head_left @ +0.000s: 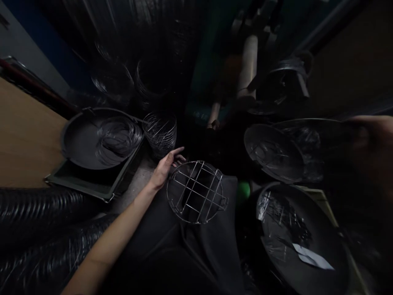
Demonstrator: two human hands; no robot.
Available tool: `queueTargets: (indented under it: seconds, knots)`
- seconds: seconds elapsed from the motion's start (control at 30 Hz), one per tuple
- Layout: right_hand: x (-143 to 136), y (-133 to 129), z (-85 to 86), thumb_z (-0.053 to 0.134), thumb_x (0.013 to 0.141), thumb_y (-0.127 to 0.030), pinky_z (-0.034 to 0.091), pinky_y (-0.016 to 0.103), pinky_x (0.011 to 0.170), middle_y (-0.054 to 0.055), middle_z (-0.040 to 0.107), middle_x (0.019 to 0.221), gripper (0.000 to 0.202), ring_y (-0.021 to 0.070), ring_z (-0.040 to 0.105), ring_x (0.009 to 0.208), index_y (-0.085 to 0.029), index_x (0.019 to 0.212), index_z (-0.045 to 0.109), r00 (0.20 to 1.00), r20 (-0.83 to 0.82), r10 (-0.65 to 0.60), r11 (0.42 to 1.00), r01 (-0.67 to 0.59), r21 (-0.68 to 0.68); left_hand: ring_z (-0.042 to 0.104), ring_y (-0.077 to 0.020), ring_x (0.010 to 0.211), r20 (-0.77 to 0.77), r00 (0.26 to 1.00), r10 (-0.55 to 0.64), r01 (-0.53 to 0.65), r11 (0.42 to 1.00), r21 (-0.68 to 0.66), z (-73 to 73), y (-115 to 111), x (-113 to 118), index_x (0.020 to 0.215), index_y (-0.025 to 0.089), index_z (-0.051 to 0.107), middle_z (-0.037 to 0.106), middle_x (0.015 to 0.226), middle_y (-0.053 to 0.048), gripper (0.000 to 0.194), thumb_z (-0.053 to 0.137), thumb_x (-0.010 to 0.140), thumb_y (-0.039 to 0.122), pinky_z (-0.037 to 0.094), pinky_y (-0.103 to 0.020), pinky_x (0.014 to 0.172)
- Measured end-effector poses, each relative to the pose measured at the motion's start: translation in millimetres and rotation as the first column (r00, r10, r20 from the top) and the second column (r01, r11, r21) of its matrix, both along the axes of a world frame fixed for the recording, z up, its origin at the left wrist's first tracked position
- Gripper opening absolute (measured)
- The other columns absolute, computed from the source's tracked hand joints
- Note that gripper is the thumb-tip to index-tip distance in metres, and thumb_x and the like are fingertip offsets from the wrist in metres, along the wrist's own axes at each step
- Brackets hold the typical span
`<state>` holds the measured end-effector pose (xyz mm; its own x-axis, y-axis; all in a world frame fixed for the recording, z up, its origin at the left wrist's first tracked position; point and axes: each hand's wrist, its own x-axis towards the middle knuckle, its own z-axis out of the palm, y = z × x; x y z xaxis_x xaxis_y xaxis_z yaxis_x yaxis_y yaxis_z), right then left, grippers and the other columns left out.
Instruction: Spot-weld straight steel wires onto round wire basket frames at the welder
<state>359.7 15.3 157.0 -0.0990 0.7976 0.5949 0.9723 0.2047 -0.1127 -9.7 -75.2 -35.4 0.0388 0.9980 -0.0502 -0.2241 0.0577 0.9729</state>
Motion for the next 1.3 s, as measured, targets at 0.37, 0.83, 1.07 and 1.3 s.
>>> queueTargets:
  seconds: [0.37, 0.83, 1.07, 1.3]
  knots:
    - [-114, -85, -139.6, 0.041, 0.094, -0.037, 0.048, 0.031, 0.063, 0.007, 0.059, 0.078, 0.036, 0.0183, 0.057, 0.065, -0.019, 0.108, 0.069, 0.919, -0.348, 0.184, 0.862, -0.321, -0.392, 0.066, -0.019, 0.087, -0.496, 0.866, 0.058, -0.066, 0.998, 0.003, 36.0, -21, 3, 0.122, 0.017, 0.063, 0.072, 0.101, -0.006, 0.046, 0.054, 0.088, 0.046, 0.05, -0.03, 0.081]
    - [-122, -92, -169.1, 0.035, 0.096, -0.033, 0.052, 0.034, 0.066, 0.01, 0.049, 0.103, 0.043, 0.0221, 0.057, 0.078, -0.028, 0.135, 0.053, 0.984, -0.145, 0.102, 0.781, -0.17, -0.601, 0.064, -0.0236, 0.095, -0.888, 0.419, 0.191, -0.09, 0.981, 0.169, 7.0, -49, 17, 0.126, 0.021, 0.06, 0.07, 0.103, -0.008, 0.048, 0.051, 0.088, 0.05, 0.047, -0.03, 0.086]
    - [-119, -142, -180.3, 0.04, 0.095, -0.045, 0.042, 0.049, 0.102, 0.016, 0.042, 0.129, 0.06, 0.0299, 0.045, 0.12, -0.021, 0.149, 0.03, 0.934, -0.355, 0.047, 0.859, -0.22, -0.463, 0.056, -0.0279, 0.102, -0.917, 0.334, 0.219, -0.104, 0.975, 0.195, -1.5, -54, 20, 0.125, 0.022, 0.061, 0.059, 0.11, -0.013, 0.052, 0.056, 0.084, 0.054, 0.042, -0.041, 0.091]
    - [-130, -190, -215.4, 0.026, 0.098, -0.039, 0.028, 0.05, 0.113, 0.01, 0.027, 0.151, 0.058, 0.0252, 0.026, 0.139, -0.024, 0.152, 0.01, 0.838, -0.54, -0.083, 0.893, -0.178, -0.413, 0.049, -0.0261, 0.123, -0.82, 0.558, 0.127, 0.021, 0.986, 0.167, -12.2, -58, 20, 0.143, 0.023, 0.039, 0.055, 0.133, -0.01, 0.061, 0.052, 0.088, 0.047, 0.034, -0.044, 0.107]
